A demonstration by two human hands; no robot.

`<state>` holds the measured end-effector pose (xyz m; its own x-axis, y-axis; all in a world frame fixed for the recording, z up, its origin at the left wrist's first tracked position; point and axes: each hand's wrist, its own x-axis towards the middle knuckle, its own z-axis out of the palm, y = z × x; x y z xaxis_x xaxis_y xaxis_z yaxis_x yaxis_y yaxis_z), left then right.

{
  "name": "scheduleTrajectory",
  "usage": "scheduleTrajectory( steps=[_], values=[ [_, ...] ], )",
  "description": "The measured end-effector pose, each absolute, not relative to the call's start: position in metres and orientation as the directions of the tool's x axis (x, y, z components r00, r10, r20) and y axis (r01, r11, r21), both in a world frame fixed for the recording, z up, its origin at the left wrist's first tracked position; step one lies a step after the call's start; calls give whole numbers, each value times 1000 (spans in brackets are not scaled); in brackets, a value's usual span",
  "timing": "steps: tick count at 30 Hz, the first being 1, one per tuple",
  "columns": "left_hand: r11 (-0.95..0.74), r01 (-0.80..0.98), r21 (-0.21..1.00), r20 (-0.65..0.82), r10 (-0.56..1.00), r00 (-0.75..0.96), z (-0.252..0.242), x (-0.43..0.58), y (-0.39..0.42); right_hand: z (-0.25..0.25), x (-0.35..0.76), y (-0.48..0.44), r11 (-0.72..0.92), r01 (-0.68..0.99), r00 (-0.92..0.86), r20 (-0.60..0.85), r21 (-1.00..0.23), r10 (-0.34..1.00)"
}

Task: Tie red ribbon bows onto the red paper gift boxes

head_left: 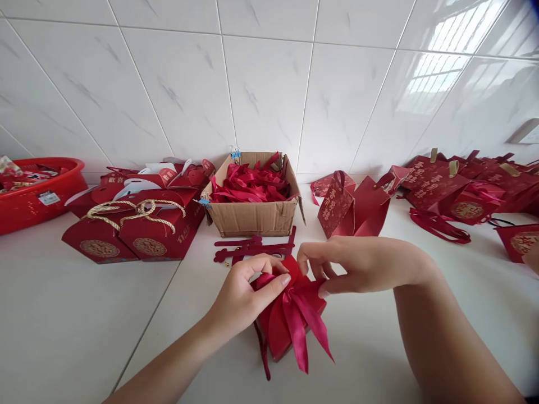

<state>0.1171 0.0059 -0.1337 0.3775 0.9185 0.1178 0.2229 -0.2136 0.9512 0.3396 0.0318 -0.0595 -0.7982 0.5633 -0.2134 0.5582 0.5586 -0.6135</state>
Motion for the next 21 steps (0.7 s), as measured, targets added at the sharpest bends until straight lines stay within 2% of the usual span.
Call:
scheduleTrajectory(
  steps=[5, 11, 16, 21],
  values=[
    [-170, 220, 961, 93, 943, 320, -139, 125, 0, -61, 338, 35, 537, 597, -765, -222, -597, 604],
    [-227, 270, 936, 146, 946, 289, -141, 127, -3, -68, 340, 48, 492, 599, -766, -271, -632, 584],
    [-242, 293, 925, 141, 935, 327, -141, 127, 0, -74, 341, 60, 482, 512, -806, -203, -711, 556],
    [-259, 297, 919, 156, 931, 329, -142, 125, 0, -76, 342, 65, 510, 455, -827, -134, -730, 546]
  ],
)
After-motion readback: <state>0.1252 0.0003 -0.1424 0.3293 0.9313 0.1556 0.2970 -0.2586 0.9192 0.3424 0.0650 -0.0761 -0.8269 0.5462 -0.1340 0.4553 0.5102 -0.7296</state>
